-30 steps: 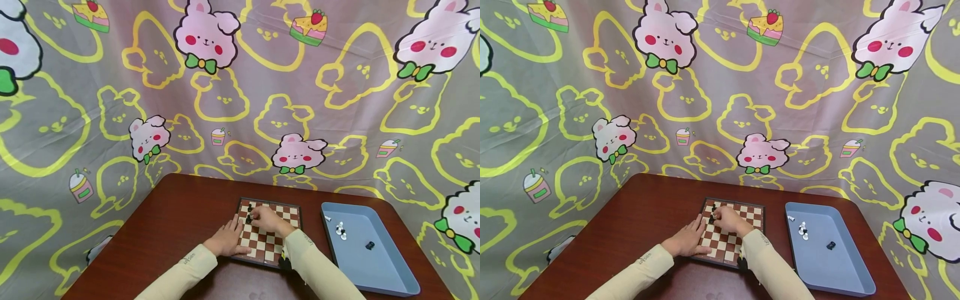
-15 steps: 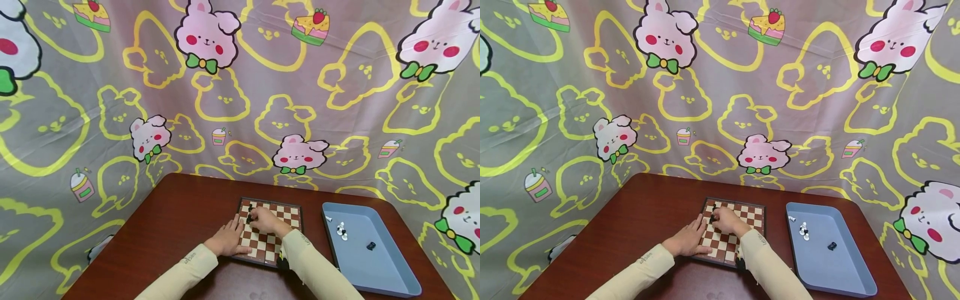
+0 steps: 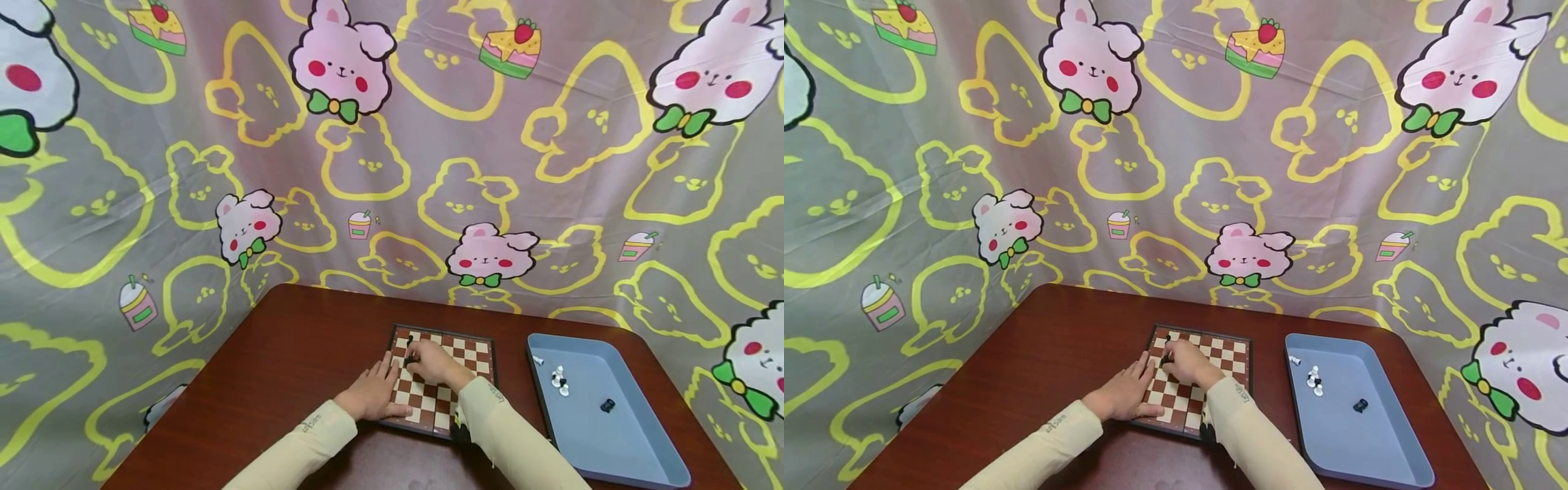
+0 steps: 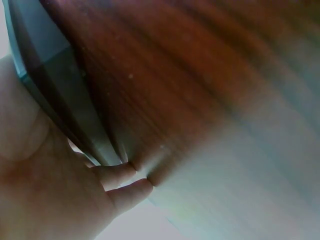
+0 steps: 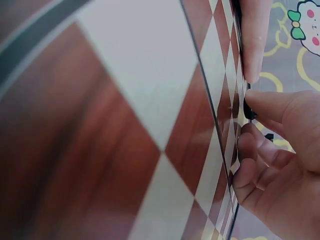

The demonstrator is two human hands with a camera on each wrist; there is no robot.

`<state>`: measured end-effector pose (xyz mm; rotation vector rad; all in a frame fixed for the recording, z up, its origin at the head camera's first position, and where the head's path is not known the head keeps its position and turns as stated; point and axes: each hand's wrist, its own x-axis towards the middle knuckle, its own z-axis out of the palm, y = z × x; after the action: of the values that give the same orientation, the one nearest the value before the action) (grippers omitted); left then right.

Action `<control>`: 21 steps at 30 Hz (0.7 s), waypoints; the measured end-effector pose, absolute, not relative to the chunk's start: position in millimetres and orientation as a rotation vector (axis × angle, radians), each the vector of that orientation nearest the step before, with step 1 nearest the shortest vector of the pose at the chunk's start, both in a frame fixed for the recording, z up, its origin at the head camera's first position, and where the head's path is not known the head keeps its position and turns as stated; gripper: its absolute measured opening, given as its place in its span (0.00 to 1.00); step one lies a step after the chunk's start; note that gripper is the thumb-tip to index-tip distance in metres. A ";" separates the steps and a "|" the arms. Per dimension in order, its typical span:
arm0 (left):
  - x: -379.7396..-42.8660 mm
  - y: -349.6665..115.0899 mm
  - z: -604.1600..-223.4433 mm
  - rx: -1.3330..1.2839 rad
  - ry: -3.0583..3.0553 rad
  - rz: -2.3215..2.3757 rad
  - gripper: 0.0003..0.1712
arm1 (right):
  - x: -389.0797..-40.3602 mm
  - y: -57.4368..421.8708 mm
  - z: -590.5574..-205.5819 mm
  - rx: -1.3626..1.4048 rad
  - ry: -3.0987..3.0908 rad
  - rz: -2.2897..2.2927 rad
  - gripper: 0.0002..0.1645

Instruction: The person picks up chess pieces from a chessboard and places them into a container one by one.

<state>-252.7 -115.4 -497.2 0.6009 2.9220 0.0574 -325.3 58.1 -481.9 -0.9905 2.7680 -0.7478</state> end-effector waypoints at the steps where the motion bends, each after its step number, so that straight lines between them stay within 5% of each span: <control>1: -252.7 -115.2 -497.0 0.603 2.923 0.059 0.59 | -325.7 58.7 -482.3 -0.990 2.765 -0.756 0.06; 21: -254.2 -114.9 -498.3 0.604 2.920 0.066 0.59 | -323.1 100.0 -474.8 -0.876 2.780 -0.852 0.06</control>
<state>-254.2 -114.9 -498.3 0.6038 2.9198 0.0657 -323.1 100.0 -474.8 -0.8765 2.7801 -0.8522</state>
